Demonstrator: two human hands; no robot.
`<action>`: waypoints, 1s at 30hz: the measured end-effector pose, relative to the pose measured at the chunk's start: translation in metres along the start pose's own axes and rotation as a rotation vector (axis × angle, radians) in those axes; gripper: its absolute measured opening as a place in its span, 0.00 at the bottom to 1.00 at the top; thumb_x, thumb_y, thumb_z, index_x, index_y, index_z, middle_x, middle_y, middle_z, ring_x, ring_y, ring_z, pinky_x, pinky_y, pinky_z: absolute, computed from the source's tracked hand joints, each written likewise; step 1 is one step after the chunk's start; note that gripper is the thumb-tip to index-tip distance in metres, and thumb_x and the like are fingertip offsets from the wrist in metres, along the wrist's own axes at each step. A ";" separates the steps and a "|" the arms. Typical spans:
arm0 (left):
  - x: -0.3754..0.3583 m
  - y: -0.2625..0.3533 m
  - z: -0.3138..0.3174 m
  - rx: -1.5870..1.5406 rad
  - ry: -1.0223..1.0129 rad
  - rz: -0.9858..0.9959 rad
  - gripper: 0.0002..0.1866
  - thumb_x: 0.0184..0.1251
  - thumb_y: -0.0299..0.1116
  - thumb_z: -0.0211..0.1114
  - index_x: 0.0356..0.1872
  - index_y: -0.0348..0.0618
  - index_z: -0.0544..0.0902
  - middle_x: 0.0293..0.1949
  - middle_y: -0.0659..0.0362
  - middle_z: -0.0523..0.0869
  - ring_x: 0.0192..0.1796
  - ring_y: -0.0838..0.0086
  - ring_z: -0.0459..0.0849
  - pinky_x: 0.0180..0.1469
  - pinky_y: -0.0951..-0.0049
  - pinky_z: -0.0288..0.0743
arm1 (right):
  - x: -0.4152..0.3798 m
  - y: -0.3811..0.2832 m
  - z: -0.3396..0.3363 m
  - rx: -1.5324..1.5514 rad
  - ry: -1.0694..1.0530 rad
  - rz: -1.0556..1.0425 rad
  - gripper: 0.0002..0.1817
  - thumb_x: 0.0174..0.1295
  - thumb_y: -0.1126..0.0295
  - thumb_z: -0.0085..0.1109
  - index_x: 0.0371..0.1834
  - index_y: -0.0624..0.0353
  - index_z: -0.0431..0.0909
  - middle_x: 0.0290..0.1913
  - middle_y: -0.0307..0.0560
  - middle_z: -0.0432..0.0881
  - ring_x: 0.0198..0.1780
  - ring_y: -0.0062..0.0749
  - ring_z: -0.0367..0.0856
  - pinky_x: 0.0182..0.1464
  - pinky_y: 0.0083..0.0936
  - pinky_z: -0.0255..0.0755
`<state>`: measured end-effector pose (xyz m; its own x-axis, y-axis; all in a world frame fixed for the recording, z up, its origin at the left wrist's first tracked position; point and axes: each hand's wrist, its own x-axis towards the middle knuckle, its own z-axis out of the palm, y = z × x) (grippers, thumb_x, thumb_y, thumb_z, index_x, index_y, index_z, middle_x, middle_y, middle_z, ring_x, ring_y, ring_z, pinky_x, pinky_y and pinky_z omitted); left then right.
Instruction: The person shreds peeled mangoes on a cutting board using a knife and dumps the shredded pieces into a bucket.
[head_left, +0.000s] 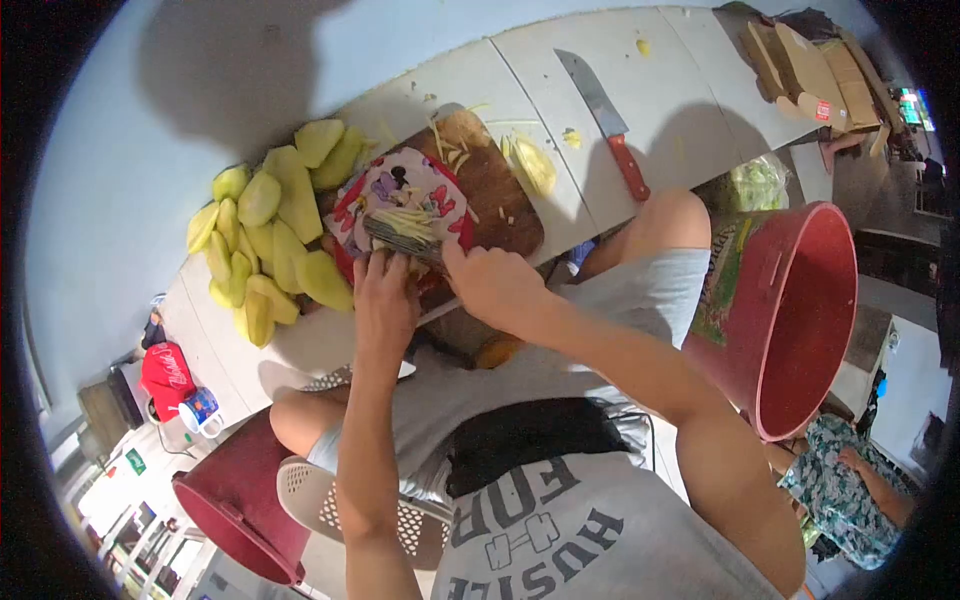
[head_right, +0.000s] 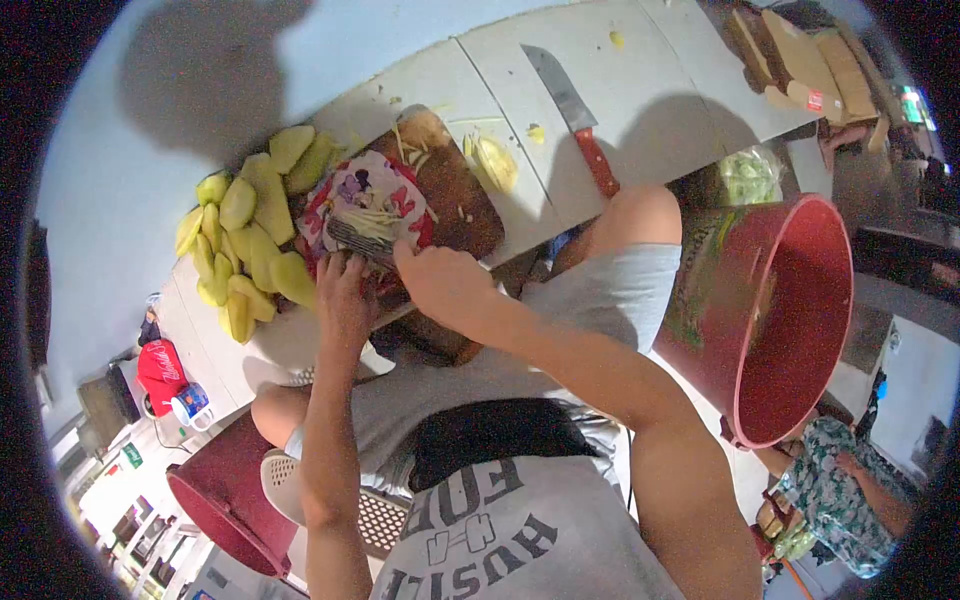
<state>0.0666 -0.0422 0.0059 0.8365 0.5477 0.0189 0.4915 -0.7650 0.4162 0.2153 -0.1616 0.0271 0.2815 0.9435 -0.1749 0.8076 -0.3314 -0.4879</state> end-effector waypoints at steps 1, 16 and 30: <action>0.002 0.000 0.002 0.004 0.076 0.036 0.16 0.51 0.24 0.69 0.44 0.36 0.82 0.48 0.43 0.81 0.54 0.42 0.77 0.58 0.48 0.73 | -0.002 -0.002 -0.002 -0.004 -0.005 0.011 0.15 0.71 0.62 0.53 0.49 0.63 0.70 0.29 0.57 0.85 0.31 0.54 0.88 0.30 0.47 0.82; -0.009 -0.011 0.009 0.051 0.033 0.034 0.12 0.53 0.24 0.70 0.38 0.33 0.82 0.46 0.42 0.82 0.54 0.41 0.76 0.57 0.47 0.74 | -0.015 -0.019 -0.007 -0.020 -0.032 0.002 0.13 0.71 0.65 0.53 0.48 0.63 0.69 0.29 0.59 0.84 0.32 0.54 0.88 0.30 0.46 0.83; -0.003 -0.019 0.015 0.024 0.095 0.074 0.12 0.52 0.24 0.70 0.39 0.34 0.82 0.45 0.43 0.82 0.56 0.42 0.76 0.58 0.48 0.74 | -0.016 -0.032 -0.026 -0.041 -0.099 0.022 0.12 0.71 0.64 0.52 0.48 0.62 0.71 0.28 0.55 0.85 0.31 0.51 0.88 0.29 0.45 0.82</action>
<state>0.0583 -0.0346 -0.0156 0.8444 0.5183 0.1352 0.4360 -0.8117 0.3886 0.1981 -0.1662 0.0679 0.2485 0.9304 -0.2694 0.8229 -0.3495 -0.4479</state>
